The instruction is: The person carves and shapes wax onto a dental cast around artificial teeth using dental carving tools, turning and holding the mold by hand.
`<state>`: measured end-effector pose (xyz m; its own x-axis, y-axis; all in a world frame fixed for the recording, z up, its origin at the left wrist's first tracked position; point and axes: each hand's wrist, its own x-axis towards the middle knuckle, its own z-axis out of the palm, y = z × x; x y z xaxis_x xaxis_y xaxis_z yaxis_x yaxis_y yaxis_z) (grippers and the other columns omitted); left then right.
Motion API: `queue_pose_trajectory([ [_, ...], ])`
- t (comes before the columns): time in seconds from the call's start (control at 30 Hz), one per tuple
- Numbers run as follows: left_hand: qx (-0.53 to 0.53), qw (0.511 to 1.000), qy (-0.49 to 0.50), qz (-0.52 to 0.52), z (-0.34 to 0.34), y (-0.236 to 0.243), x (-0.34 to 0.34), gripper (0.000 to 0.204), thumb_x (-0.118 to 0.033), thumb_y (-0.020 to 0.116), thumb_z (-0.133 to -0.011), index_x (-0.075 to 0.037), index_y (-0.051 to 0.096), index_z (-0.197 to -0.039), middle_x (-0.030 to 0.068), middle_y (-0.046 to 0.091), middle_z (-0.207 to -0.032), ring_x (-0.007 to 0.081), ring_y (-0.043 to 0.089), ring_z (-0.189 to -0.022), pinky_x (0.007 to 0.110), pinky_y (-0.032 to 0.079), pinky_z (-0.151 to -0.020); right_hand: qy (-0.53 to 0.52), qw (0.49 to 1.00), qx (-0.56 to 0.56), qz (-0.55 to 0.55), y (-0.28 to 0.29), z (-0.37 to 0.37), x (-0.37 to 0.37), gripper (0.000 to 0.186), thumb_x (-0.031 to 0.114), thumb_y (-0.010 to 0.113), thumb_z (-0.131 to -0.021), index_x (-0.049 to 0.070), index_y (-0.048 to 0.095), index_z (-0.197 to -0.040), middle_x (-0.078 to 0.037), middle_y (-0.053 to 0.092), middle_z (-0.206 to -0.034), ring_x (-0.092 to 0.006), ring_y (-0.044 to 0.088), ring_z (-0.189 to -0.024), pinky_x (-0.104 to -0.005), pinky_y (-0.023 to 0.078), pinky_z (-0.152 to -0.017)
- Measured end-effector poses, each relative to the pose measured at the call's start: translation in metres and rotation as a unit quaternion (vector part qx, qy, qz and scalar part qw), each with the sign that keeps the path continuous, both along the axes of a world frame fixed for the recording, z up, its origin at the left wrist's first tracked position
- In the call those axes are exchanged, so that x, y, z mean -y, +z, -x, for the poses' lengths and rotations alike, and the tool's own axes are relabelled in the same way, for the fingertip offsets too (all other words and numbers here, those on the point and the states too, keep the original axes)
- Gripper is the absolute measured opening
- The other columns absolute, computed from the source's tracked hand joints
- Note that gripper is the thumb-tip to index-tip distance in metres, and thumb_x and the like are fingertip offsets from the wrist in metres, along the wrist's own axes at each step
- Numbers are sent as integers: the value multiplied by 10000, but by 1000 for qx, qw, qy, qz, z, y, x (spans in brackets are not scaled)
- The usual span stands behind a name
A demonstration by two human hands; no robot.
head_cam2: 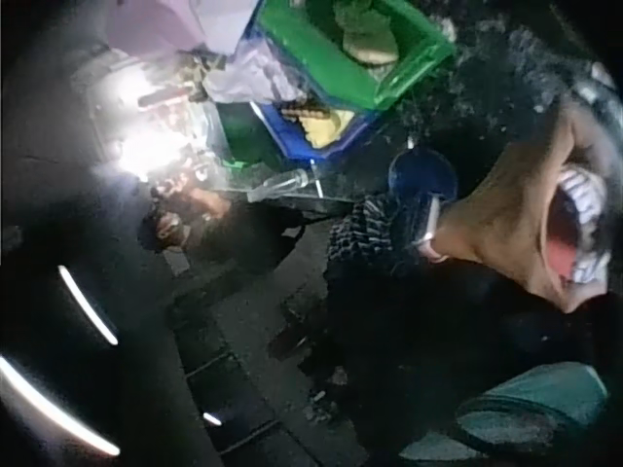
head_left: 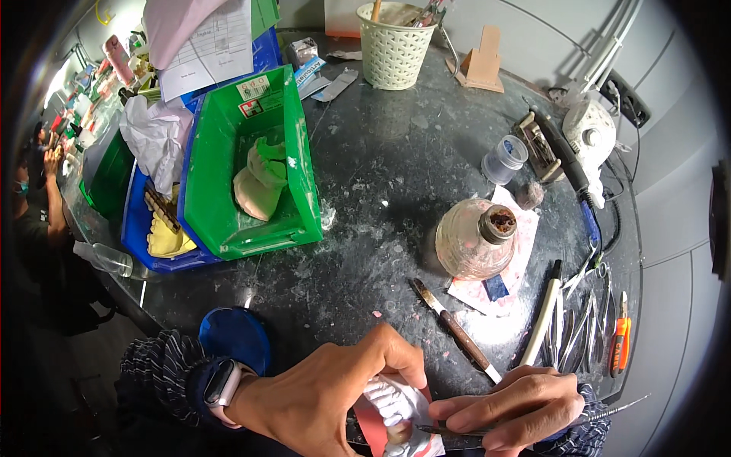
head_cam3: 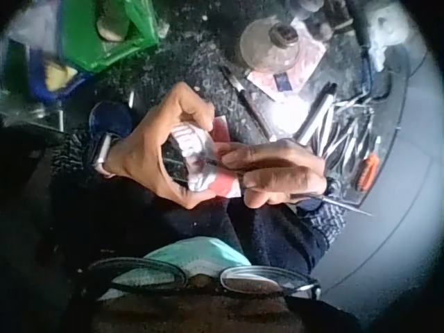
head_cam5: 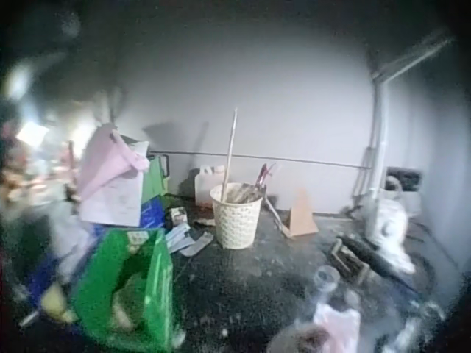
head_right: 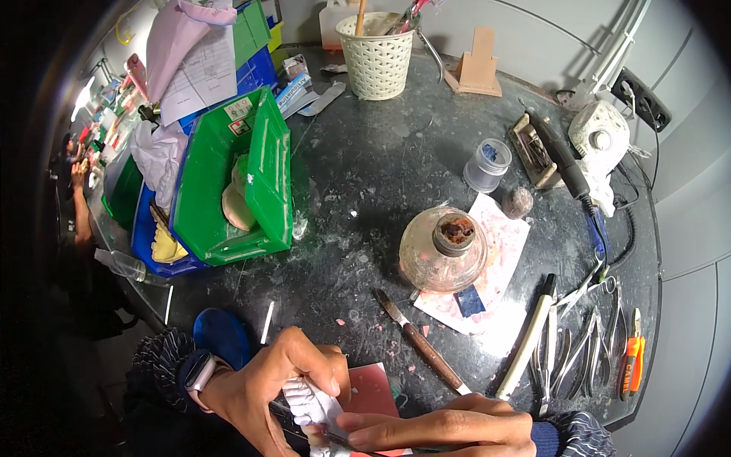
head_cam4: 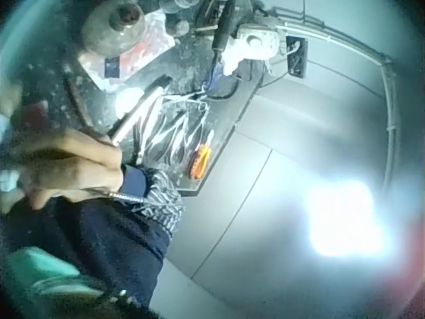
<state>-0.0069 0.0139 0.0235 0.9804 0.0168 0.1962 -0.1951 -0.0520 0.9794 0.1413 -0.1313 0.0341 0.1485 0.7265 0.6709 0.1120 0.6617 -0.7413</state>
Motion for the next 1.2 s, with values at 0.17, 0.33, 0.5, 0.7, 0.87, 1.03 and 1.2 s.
queue_pose_trajectory([
  [0.17, -15, 998, 38, 51, 11, -10, 4, 735, -205, 826, -580, -69, 271, -1042, 132, 472, -839, 160, 497, -701, 311, 386, -605, 28, 999, -29, -32, -23, 4, -14, 178, 3, 648, -738, -70, 502, -809, -270, 581, -766, -348, 633, -735, -401, 549, -635],
  [0.33, -1, 994, 4, 105, 2, -9, 10, 746, -198, 830, -576, -76, 260, -1041, 127, 466, -838, 162, 493, -725, 314, 391, -621, -64, 996, -50, -18, -7, 12, -3, 213, -3, 674, -706, -74, 503, -811, -273, 591, -751, -341, 637, -717, -387, 549, -624],
  [0.5, -27, 992, 9, 121, 2, -6, 12, 756, -189, 834, -567, -76, 254, -1040, 130, 463, -841, 156, 489, -732, 309, 388, -629, -18, 1000, 15, 0, -3, 1, -4, 191, -4, 659, -723, -64, 502, -812, -265, 599, -747, -310, 645, -679, -358, 552, -597],
  [0.7, -31, 998, 16, 58, 4, -5, 5, 760, -169, 835, -562, -87, 256, -1047, 115, 435, -847, 146, 470, -750, 301, 382, -636, -62, 998, 10, -2, -6, 8, -8, 182, -2, 656, -728, -62, 502, -806, -262, 602, -755, -299, 646, -667, -343, 553, -585],
  [0.87, -37, 990, -26, 133, 1, -6, 11, 796, -178, 848, -544, -99, 251, -1065, 104, 408, -871, 140, 448, -779, 295, 378, -643, -94, 995, 9, -12, -8, 12, 3, 174, 6, 654, -734, -59, 506, -796, -263, 603, -761, -285, 648, -655, -319, 552, -564],
  [1.03, -58, 989, -17, 137, 5, -6, 9, 816, -191, 854, -538, -101, 246, -1074, 89, 392, -874, 125, 430, -780, 286, 368, -642, -81, 996, -4, -41, -10, 11, -11, 152, 11, 650, -740, -57, 522, -785, -248, 610, -749, -264, 648, -644, -281, 549, -543],
  [1.2, -42, 980, -33, 191, 3, -9, 10, 822, -201, 856, -534, -94, 243, -1073, 82, 381, -866, 105, 389, -737, 273, 340, -628, -36, 999, -23, -10, -9, 8, -3, 145, -1, 645, -738, -59, 527, -798, -252, 611, -773, -270, 648, -685, -293, 550, -557],
])
